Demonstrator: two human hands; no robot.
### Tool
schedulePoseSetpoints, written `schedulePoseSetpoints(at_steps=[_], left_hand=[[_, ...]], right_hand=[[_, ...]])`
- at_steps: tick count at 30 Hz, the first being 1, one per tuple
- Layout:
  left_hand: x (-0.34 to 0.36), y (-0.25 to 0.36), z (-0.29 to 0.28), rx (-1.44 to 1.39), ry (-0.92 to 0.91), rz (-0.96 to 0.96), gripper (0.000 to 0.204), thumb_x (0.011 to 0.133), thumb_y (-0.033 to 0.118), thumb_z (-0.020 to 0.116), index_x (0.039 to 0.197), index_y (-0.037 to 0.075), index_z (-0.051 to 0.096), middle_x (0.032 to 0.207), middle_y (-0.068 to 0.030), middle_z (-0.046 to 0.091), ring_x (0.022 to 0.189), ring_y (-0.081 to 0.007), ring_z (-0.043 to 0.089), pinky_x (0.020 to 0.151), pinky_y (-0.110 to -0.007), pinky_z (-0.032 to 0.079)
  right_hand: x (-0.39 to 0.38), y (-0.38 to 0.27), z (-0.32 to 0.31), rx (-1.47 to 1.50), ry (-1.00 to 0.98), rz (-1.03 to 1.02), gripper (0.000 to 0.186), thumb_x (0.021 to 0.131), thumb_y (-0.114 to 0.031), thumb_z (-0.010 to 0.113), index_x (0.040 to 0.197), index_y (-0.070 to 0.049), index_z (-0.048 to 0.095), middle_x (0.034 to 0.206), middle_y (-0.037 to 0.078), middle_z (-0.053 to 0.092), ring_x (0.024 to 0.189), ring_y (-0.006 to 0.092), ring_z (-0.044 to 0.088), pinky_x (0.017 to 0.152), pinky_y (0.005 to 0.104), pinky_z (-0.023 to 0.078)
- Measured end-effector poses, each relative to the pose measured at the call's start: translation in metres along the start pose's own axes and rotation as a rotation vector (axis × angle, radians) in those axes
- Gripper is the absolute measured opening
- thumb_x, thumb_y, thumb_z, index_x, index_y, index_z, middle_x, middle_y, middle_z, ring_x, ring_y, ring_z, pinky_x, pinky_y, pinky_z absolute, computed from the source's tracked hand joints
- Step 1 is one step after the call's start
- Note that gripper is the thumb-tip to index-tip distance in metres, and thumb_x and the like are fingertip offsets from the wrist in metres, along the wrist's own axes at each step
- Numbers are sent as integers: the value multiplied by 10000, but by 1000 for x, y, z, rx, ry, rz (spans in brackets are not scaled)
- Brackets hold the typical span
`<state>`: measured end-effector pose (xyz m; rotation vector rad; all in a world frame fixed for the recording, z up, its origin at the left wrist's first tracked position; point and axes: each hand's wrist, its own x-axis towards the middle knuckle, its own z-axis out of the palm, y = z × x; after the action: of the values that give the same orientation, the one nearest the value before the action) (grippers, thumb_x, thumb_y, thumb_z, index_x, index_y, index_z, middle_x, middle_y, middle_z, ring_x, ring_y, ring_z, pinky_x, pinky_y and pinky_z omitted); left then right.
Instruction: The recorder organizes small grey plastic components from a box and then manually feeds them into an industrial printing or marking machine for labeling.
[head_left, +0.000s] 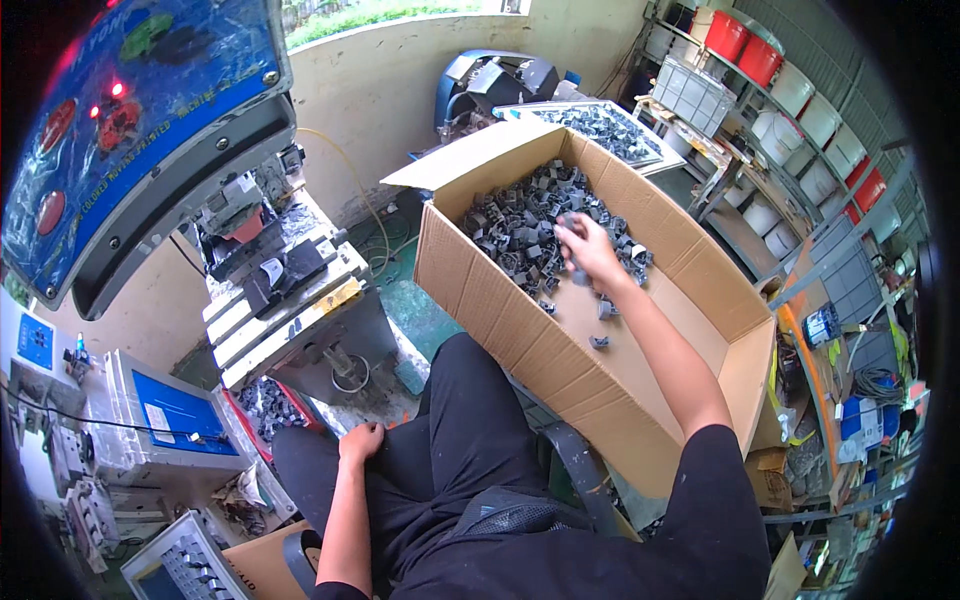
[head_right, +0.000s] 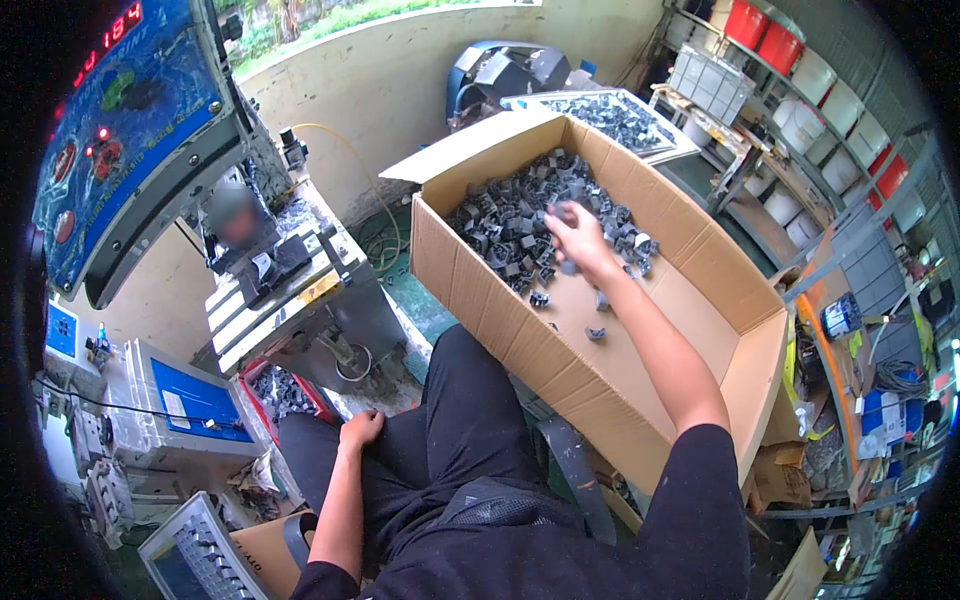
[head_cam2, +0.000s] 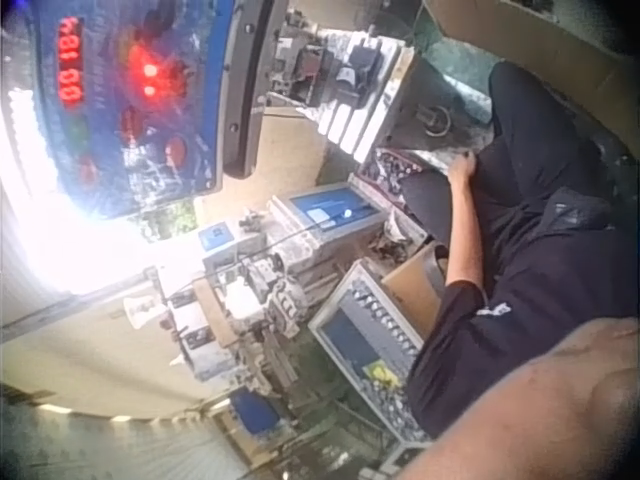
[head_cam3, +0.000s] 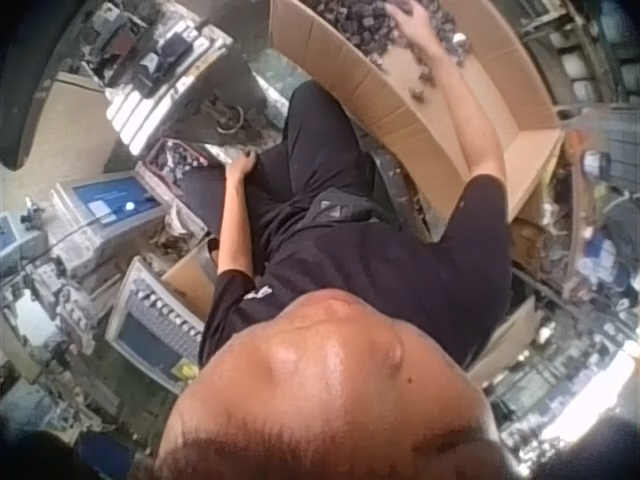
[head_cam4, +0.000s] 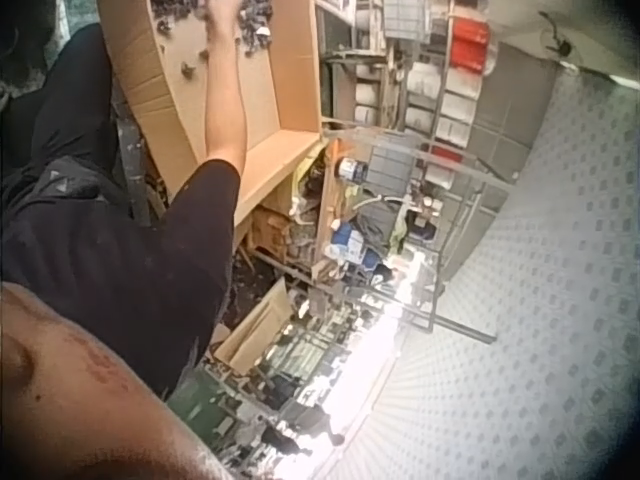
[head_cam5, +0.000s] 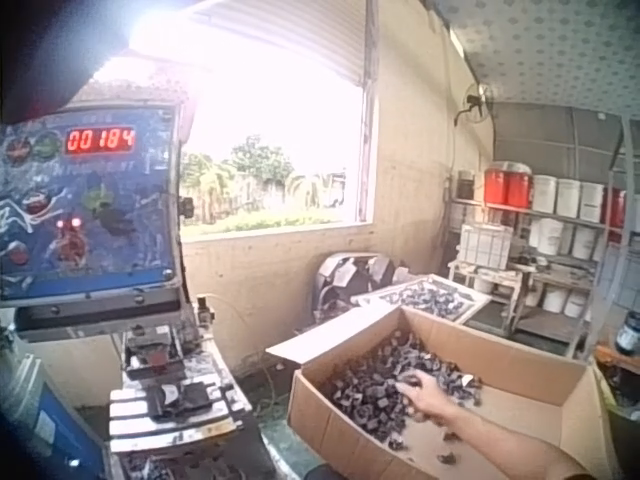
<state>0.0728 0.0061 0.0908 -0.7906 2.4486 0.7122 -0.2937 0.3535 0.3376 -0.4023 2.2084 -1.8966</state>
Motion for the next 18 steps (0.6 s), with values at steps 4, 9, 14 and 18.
schedulePoseSetpoints(at_steps=[4, 9, 14, 18], left_hand=[[-4, -10, 1, 17, 22, 0, 520, 921, 475, 378, 1177, 154, 698, 1168, -183, 676, 1111, -370, 631, 962, -449, 488], [-11, 2, -3, 19, 33, 19, 515, 928, 475, 379, 1157, 148, 704, 1143, -197, 678, 1085, -371, 643, 950, -452, 495], [-12, -7, -4, -28, 21, -8, 521, 922, 487, 388, 1181, 155, 696, 1159, -195, 674, 1109, -362, 634, 966, -443, 488], [-7, -7, 1, -16, 19, -13, 509, 919, 487, 395, 1186, 177, 697, 1157, -172, 681, 1105, -355, 638, 960, -431, 494]], right_hand=[[26, -47, 86, 210, 202, -256, 249, 960, -139, 634, 1140, -27, 504, 901, 58, 569, 634, 83, 542, 440, 221, 455], [73, -38, 145, 346, 449, -368, 240, 968, -148, 617, 1112, -59, 446, 913, 58, 559, 687, 106, 567, 557, 261, 517], [88, -10, 166, 153, 431, -268, 242, 946, -239, 665, 1021, -29, 572, 911, 55, 602, 839, 134, 549, 793, 278, 458], [89, -8, 129, 326, 245, -238, 282, 1019, -305, 537, 1034, -30, 595, 977, 81, 671, 954, 166, 633, 840, 313, 500]])
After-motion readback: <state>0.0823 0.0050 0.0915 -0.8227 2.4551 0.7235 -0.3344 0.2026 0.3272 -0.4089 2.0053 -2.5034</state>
